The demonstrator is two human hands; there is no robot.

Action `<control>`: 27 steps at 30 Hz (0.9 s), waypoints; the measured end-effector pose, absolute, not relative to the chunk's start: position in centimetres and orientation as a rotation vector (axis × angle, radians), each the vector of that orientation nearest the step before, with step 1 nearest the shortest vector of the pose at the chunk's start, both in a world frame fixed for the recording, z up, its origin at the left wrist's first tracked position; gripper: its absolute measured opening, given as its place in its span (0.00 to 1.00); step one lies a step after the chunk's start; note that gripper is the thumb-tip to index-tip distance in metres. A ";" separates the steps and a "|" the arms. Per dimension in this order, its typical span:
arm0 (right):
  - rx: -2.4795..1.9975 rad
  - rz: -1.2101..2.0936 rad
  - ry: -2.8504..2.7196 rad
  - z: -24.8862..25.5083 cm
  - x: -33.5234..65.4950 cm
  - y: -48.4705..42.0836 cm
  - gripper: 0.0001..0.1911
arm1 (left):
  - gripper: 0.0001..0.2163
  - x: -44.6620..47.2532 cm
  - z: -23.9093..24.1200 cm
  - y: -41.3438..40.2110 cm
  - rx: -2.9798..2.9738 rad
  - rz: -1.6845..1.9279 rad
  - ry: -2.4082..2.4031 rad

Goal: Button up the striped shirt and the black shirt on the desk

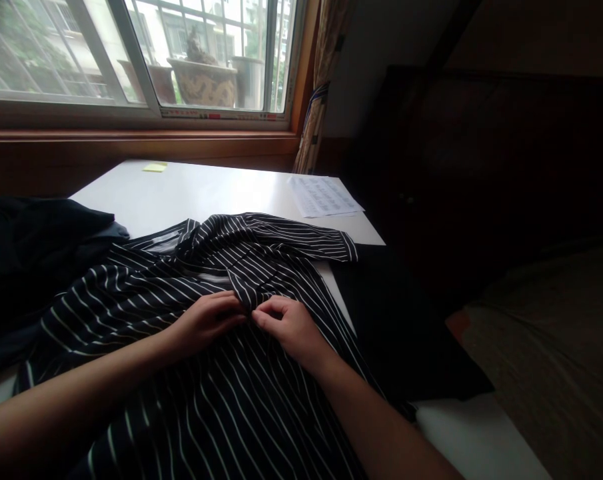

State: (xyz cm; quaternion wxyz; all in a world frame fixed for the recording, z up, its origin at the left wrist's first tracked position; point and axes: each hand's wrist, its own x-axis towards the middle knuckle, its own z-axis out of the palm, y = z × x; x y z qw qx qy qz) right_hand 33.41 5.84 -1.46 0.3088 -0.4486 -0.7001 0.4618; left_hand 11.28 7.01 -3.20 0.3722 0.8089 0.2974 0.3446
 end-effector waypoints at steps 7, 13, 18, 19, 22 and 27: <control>-1.162 0.919 -1.991 -1.6 33.0 5.5 0.07 | 0.08 11.1 -3.8 7.0 2.080 0.817 0.784; -1.135 0.959 -1.991 -1.7 32.7 5.5 0.08 | 0.07 11.0 -3.1 7.1 1.956 0.815 0.762; -1.151 0.998 -1.903 -1.6 32.9 5.5 0.08 | 0.08 11.1 -2.6 7.0 1.892 0.747 0.817; -1.146 0.991 -1.905 -1.5 33.0 5.5 0.08 | 0.08 11.2 -2.6 7.0 1.891 0.728 0.844; -1.122 0.954 -1.963 -1.5 33.0 5.4 0.07 | 0.09 11.3 -2.5 7.0 1.895 0.686 0.925; -1.103 0.831 -2.010 -1.8 32.8 5.3 0.03 | 0.09 11.2 -2.7 7.1 1.911 0.654 0.977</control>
